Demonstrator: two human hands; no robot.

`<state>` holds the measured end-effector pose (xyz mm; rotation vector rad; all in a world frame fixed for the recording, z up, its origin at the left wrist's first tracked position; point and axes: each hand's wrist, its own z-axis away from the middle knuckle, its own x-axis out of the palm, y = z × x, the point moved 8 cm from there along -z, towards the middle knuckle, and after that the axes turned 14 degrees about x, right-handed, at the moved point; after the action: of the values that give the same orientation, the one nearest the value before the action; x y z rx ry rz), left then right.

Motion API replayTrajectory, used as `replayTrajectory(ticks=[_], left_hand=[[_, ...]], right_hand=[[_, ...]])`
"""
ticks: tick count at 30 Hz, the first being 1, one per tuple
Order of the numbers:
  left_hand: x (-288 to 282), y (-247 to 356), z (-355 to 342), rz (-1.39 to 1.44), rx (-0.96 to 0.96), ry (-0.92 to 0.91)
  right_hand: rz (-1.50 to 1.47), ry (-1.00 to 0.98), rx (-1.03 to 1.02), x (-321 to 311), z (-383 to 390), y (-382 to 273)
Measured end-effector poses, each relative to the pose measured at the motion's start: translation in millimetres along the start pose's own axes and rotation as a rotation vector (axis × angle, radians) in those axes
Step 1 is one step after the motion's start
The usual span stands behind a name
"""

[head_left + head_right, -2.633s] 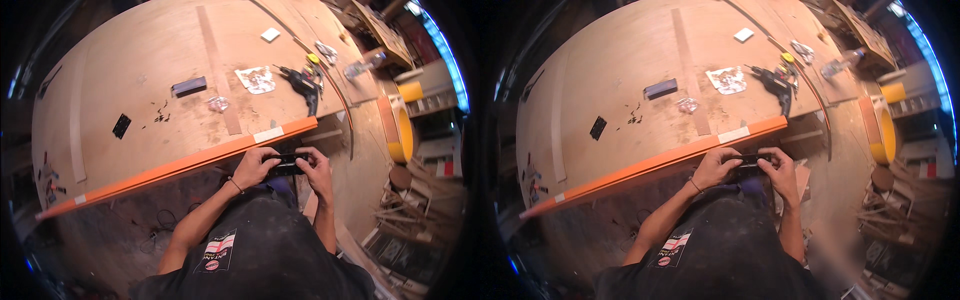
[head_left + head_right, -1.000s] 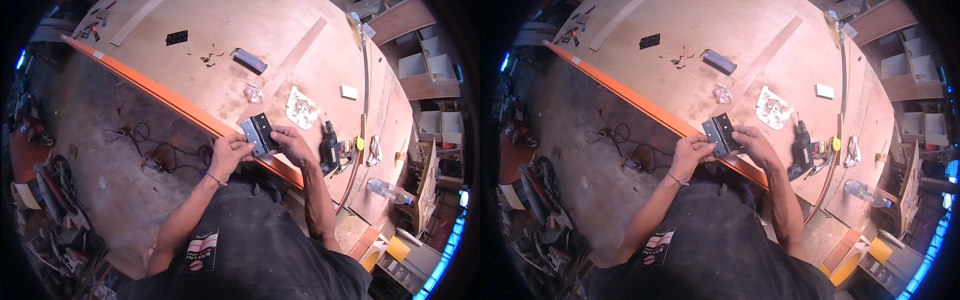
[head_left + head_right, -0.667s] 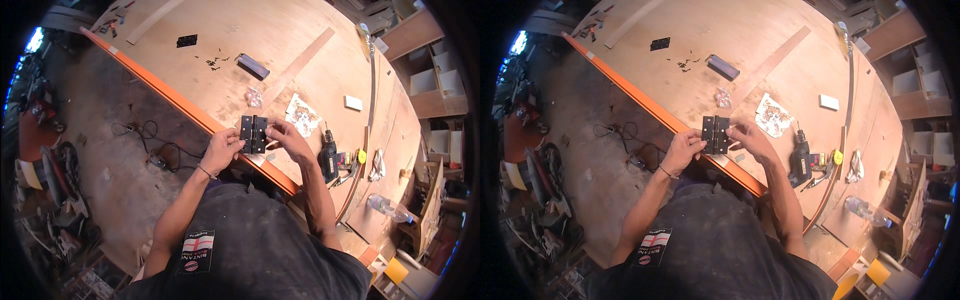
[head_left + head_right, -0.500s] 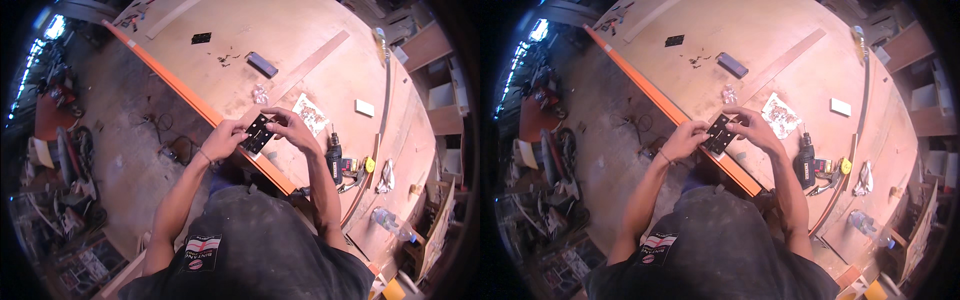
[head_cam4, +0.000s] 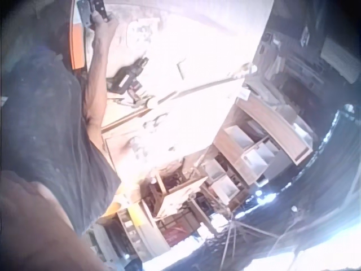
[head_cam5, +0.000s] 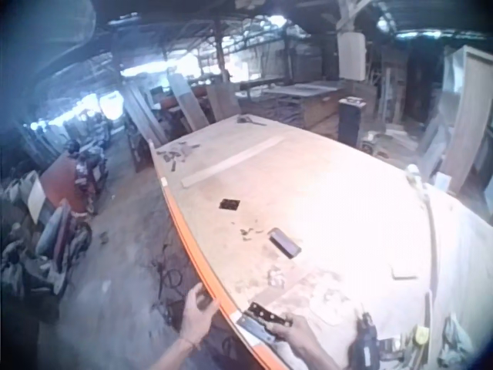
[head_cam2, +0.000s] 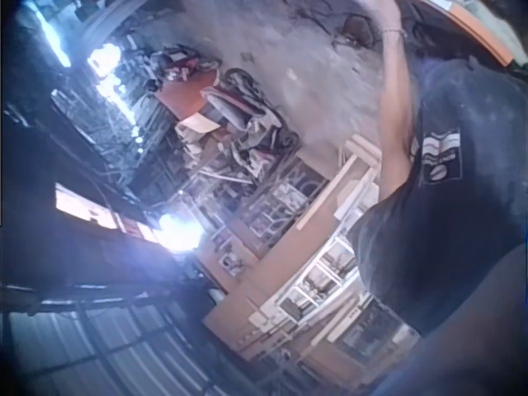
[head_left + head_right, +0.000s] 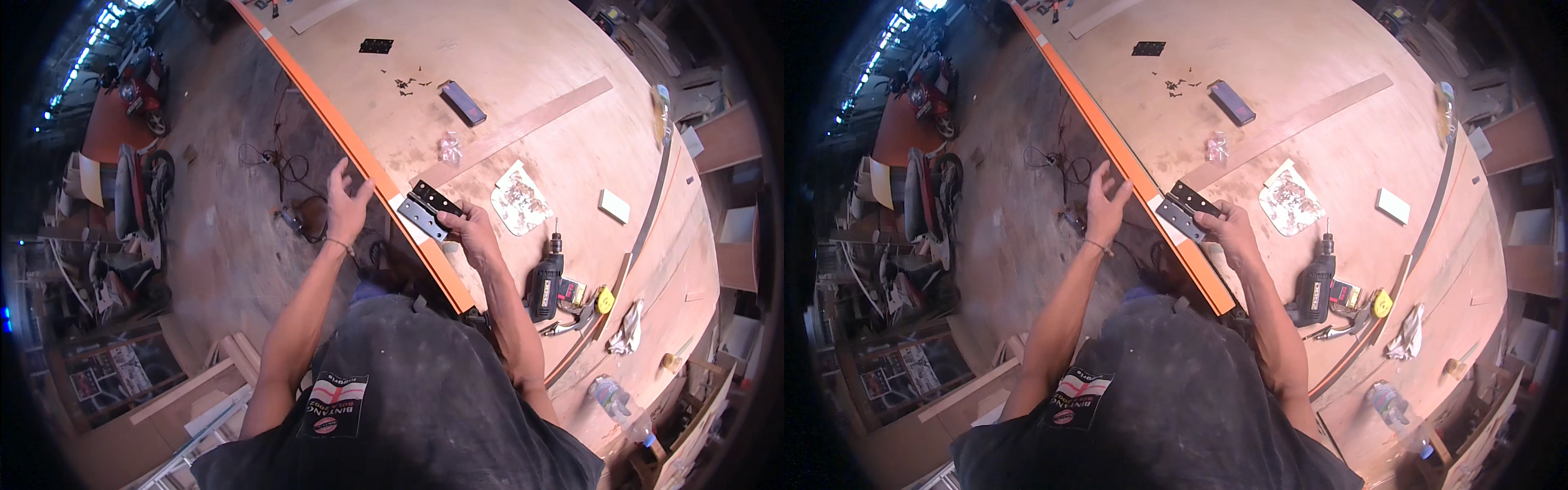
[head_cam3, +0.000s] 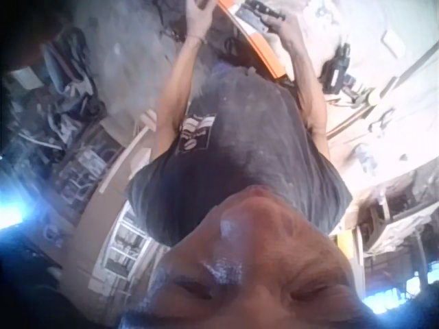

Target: The person prepares a power drill by plugging it into a power strip, gathers a metal hinge and several screws from a workbench, aligns the hinge against the edge of a wooden panel, and uses the drill to drive screws into the mounting holes to secure it.

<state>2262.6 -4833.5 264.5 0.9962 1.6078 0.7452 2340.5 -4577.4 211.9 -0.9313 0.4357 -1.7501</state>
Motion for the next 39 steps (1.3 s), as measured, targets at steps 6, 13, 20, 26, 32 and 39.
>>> replayTrajectory(ticks=[6,13,20,26,32,39], left_hand=[[46,7,47,0.704,-0.192,-0.063],[48,23,45,0.631,-0.170,-0.063],[51,7,47,0.703,-0.204,-0.073],[48,15,45,0.716,-0.210,-0.067],[52,4,47,0.756,-0.179,-0.044],[53,7,48,0.808,-0.253,-0.044]], right_hand=[[-0.034,0.061,0.009,12,8,5],[0.040,0.136,-0.098,26,17,-9],[0.122,0.185,-0.111,27,17,-9],[0.120,0.219,-0.106,34,25,-13],[0.136,0.250,-0.082,33,27,-11],[0.049,0.185,0.027,26,18,-2]])
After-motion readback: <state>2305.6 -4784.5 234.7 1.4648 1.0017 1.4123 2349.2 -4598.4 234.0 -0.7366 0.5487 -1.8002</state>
